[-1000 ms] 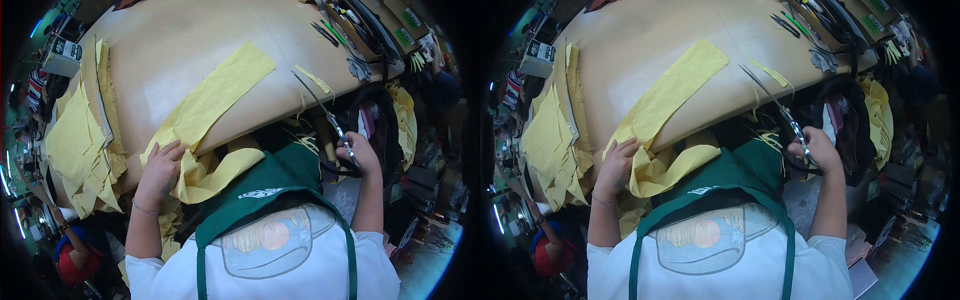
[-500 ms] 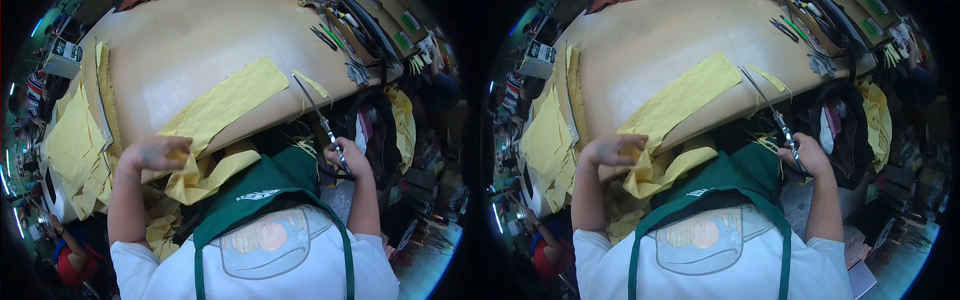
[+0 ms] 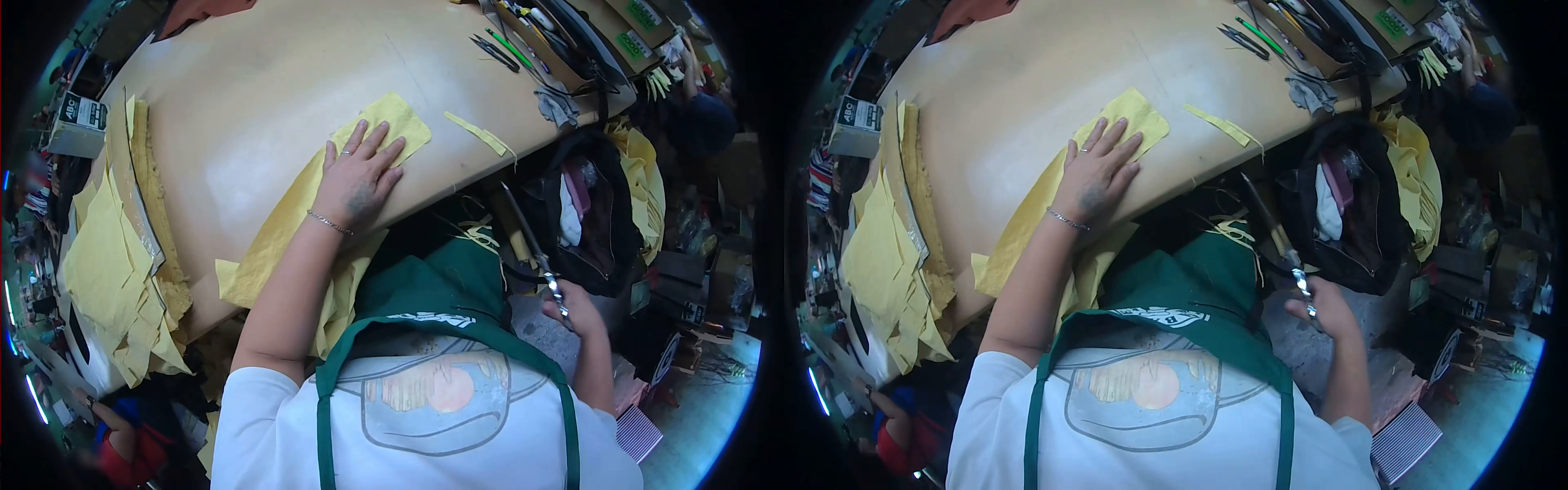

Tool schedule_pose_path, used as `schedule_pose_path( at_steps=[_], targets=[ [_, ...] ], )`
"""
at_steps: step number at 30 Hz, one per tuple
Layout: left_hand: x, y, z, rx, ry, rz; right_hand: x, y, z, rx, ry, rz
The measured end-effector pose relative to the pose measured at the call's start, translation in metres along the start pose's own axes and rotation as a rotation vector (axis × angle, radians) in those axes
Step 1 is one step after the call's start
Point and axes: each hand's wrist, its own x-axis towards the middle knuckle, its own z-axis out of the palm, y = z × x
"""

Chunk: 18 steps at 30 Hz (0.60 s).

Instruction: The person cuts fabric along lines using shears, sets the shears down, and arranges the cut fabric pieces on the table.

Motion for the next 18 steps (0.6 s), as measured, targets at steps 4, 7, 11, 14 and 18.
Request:
schedule_pose_path(
  at_steps=[4, 7, 11, 14, 18],
  targets=[
    [-0.001, 0.000, 0.004, 0.020, 0.044, 0.009, -0.025, 0.010, -0.030, 0.021, 0.007, 0.091],
    [-0.002, 0.005, 0.002, 0.044, 0.009, 0.014, -0.019, 0.003, -0.020, 0.345, -0.079, -0.074],
    [-0.010, 0.012, 0.001, -0.025, -0.011, 0.032, 0.014, -0.035, 0.023, 0.680, -0.344, -0.244],
    [-0.016, 0.012, 0.002, -0.064, 0.006, 0.048, 0.029, -0.052, 0.038, 0.533, -0.399, -0.166],
    [-0.020, 0.012, 0.004, -0.044, -0.008, 0.073, 0.041, -0.068, 0.050, 0.520, -0.361, -0.124]
  ],
)
